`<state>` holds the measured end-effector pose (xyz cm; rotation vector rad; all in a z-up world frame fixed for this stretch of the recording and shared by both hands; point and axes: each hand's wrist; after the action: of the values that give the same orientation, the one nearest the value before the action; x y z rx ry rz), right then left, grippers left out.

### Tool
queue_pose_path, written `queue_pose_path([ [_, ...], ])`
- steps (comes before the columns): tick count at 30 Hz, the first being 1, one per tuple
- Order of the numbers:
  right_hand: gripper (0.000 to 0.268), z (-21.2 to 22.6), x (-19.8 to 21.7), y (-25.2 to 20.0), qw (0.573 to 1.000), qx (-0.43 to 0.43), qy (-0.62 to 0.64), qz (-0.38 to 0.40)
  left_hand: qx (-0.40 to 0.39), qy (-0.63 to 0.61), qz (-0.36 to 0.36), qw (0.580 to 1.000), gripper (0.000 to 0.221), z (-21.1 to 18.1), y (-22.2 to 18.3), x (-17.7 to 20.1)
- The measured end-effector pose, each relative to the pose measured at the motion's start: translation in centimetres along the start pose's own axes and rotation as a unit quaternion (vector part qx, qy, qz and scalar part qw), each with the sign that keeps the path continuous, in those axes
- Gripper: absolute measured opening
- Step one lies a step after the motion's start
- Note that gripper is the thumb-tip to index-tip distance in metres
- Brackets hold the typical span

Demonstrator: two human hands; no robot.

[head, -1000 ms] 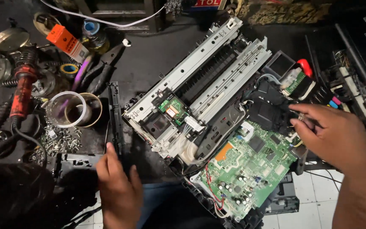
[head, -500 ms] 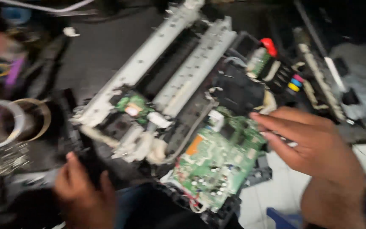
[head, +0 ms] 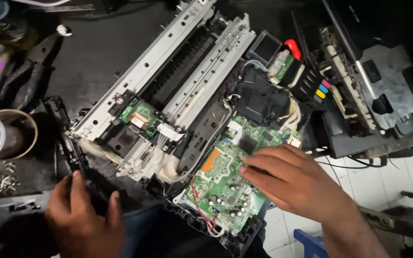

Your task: Reconnecting internal ribbon cables and wire harnesses to a printer's circuit board and reassembling internal components.

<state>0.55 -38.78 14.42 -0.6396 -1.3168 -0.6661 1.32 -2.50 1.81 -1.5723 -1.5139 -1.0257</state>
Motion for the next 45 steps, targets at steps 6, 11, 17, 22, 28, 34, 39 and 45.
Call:
queue_pose_path([
  [6, 0.027, -2.3, -0.1, -2.5, 0.997, -0.053, -0.016, -0.053, -0.098, -0.021, -0.084, 0.991, 0.07, 1.4, -0.3, -0.9],
  [11, 0.013, -2.8, -0.1, -1.6, 0.994, -0.11, 0.008, -0.022, -0.126, -0.059, -0.106, 0.985, 0.061, 1.5, -0.4, -0.8],
  [17, 0.019, -3.3, -0.3, -0.6, 0.996, -0.082, -0.025, 0.032, -0.142, -0.081, -0.1, 0.981, 0.042, 0.4, -0.6, 1.0],
  [22, 0.018, -3.9, -0.5, -0.8, 0.995, -0.082, 0.059, 0.026, -0.196, -0.113, -0.093, 0.97, 0.037, -2.2, 1.4, 3.5],
  [28, 0.01, -3.9, 1.0, -0.9, 0.982, -0.085, 0.165, -0.04, -0.202, -0.159, -0.074, 0.963, 0.028, -5.4, 3.6, 5.5],
  [34, 0.014, -5.3, 1.9, 0.6, 0.968, -0.081, 0.232, -0.057, -0.251, -0.122, -0.021, 0.96, 0.029, -7.2, 6.7, 7.0],
  [39, 0.008, -6.0, 3.4, 5.3, 0.968, -0.005, 0.252, 0.014, -0.29, -0.088, -0.007, 0.953, 0.031, -8.5, 8.2, 7.2],
  [45, 0.011, -3.1, 5.5, 14.5, 0.893, -0.252, 0.268, 0.258, -0.277, 0.078, 0.03, 0.957, 0.038, -8.8, 8.1, 6.6],
])
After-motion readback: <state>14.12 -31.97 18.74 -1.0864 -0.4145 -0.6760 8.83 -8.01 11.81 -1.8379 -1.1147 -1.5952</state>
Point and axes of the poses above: each hand's wrist, its own y-axis towards the middle knuckle, its own x-axis out of the back of the hand, z = x × y, and after that the axes turned 15 degrees about z, right-handed
